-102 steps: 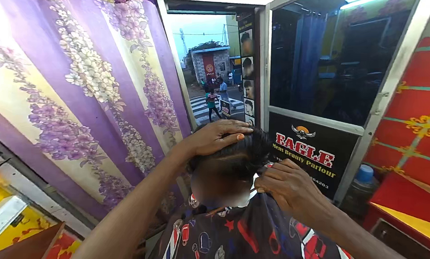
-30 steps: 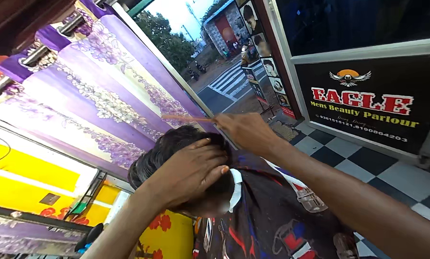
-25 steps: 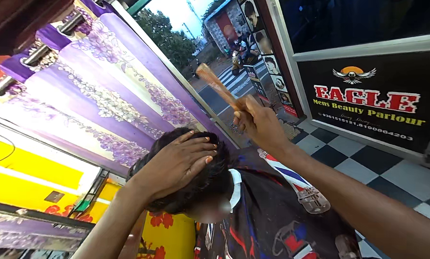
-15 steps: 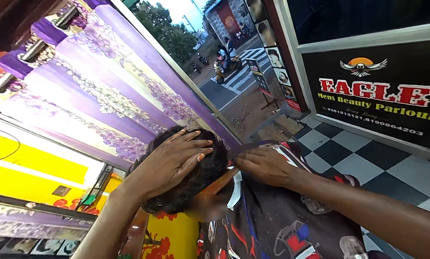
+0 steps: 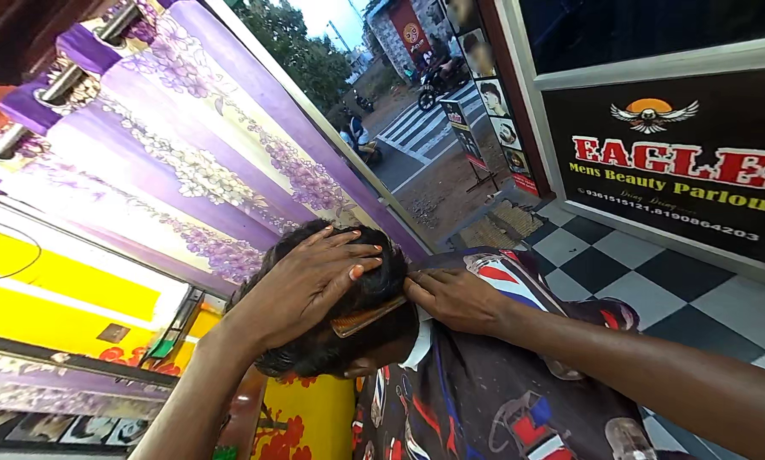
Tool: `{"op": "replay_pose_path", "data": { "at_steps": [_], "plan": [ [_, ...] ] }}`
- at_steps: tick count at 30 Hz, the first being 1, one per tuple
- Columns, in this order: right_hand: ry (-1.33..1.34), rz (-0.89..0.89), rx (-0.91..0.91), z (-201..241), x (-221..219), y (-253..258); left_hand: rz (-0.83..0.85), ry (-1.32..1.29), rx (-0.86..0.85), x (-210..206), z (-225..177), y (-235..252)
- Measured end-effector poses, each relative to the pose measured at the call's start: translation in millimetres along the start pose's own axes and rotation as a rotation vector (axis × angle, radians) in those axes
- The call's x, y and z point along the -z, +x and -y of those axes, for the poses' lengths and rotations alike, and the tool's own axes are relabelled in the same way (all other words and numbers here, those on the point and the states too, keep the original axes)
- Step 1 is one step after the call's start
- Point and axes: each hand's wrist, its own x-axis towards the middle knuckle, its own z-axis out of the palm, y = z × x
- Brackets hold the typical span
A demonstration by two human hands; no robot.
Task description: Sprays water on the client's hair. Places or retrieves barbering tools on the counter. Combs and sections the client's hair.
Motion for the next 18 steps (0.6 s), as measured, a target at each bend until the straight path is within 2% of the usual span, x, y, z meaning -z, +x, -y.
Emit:
{"op": "replay_pose_path", "data": {
  "at_steps": [6,8,14,16,18],
  "plan": [
    [0.01,0.029,-0.098,-2.0,0.0,13.3,0.017,-0.072,0.032,8.5,-5.5,1.1],
    [0.022,0.04,-0.108,-3.5,1.0,15.8,-0.024,-0.105,0.039,12.5,-8.6,-0.8],
    [0.017,0.055,-0.106,-5.6,2.8,16.3,-0.44,-0.246,-0.045,31.4,-45.9,-11.4],
    [0.028,0.063,-0.111,-7.2,5.1,18.6,-0.367,-0.288,-0.145,24.6,-64.2,-19.0],
    [0.024,0.065,-0.116,-8.9,7.6,21.2,-0.131,-0.254,-0.276,12.2,-87.2,-16.9]
  ]
}}
